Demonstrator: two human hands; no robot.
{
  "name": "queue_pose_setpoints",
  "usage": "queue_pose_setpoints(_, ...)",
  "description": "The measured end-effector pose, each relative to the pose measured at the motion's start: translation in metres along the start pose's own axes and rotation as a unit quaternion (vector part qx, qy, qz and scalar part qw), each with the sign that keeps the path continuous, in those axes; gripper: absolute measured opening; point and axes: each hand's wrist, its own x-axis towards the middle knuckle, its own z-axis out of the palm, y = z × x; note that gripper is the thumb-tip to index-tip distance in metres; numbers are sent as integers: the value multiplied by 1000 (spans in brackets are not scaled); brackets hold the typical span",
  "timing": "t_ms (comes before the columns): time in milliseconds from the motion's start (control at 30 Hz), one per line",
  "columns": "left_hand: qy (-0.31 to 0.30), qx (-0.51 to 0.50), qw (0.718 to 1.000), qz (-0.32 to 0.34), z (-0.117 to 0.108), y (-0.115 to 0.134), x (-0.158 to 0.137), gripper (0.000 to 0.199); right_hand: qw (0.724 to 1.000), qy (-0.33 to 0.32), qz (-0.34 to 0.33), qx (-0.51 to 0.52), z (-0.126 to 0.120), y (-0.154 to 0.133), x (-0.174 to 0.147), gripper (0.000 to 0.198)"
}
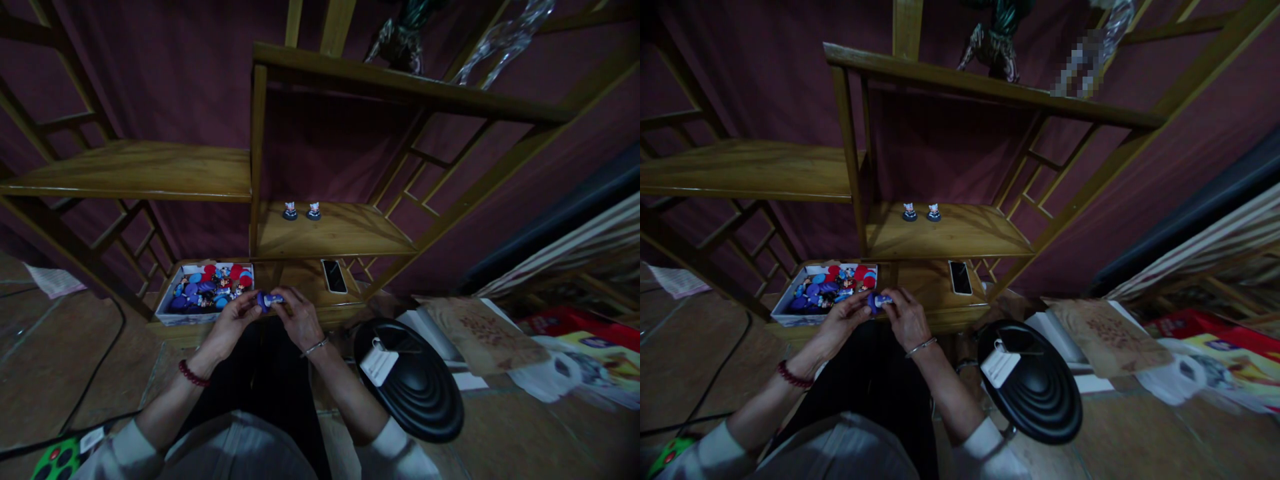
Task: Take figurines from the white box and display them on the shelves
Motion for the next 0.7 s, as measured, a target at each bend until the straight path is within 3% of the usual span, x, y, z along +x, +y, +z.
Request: queue_pose_setpoints(700,-17,49,997,58,16,14,-1,48,1000,-12,6,-28,-25,-10,11,19)
